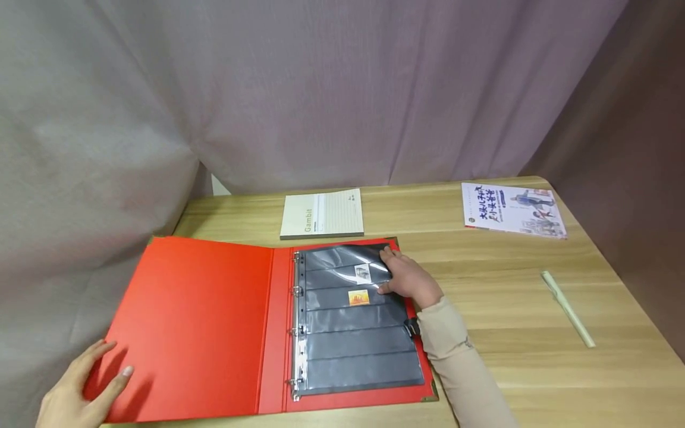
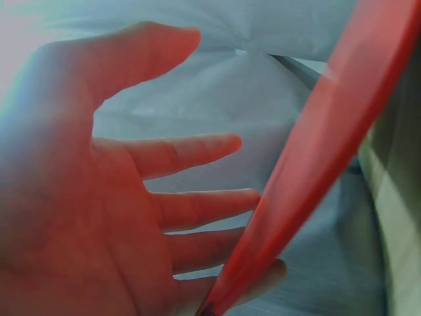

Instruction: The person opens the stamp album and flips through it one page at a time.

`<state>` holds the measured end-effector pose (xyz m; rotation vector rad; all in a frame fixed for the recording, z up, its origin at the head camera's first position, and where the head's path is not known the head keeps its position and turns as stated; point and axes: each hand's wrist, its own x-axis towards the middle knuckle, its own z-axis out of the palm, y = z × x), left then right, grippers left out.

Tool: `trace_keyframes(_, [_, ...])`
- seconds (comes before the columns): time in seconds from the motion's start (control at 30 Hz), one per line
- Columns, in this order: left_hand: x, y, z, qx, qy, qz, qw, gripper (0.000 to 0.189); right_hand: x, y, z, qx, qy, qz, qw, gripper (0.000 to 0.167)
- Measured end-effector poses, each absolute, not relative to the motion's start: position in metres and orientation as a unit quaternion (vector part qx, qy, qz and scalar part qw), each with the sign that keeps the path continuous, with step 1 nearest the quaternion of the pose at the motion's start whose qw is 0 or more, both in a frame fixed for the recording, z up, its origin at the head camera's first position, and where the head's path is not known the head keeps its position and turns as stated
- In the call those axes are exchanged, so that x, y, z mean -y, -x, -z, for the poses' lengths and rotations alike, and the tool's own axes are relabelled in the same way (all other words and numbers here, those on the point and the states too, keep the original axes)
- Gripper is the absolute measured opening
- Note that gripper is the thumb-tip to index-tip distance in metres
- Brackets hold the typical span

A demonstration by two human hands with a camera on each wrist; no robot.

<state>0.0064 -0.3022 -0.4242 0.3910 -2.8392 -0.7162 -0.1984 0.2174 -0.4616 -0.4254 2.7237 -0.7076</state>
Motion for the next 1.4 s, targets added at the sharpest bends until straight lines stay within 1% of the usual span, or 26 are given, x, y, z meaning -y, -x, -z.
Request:
trace_keyframes(0.23, [0.303,-0.003,0.444,0.953,-0.133,0.261,0.08,0.058,-0.218,0.199,0.461,-0.952,0.133,0.244,0.131,0.087])
trace_keyframes(0.4, [0.299,-0.001,0.457,0.944,-0.142,0.289,0.078,0.059,-0.215,0.2,0.462,-0.952,0.153,0.248,0.097,0.075])
trace_keyframes(0.53, [0.298,0.0,0.466,0.937,-0.175,0.297,0.05,0.06,-0.213,0.197,0.464,-0.956,0.171,0.23,0.068,0.065])
trace_keyframes(0.63, [0.299,0.0,0.472,0.935,-0.179,0.303,0.041,0.059,-0.212,0.194,0.465,-0.958,0.169,0.227,0.052,0.061])
trace_keyframes(0.87, [0.304,-0.001,0.487,0.94,-0.135,0.309,0.052,0.056,-0.214,0.192,0.466,-0.961,0.151,0.231,-0.008,0.055])
trace_keyframes(1.03, [0.306,-0.001,0.496,0.943,-0.092,0.31,0.075,0.052,-0.217,0.191,0.462,-0.955,0.13,0.266,-0.007,0.051])
trace_keyframes(1.13, [0.307,0.0,0.501,0.942,-0.079,0.316,0.076,0.05,-0.219,0.19,0.459,-0.951,0.118,0.285,-0.003,0.05])
trace_keyframes(1.23, [0.31,0.001,0.502,0.939,-0.088,0.328,0.048,0.052,-0.219,0.189,0.458,-0.948,0.11,0.298,0.001,0.052])
trace_keyframes(1.4, [0.317,0.005,0.5,0.929,-0.137,0.342,-0.041,0.063,-0.217,0.187,0.457,-0.936,0.121,0.328,0.033,0.062])
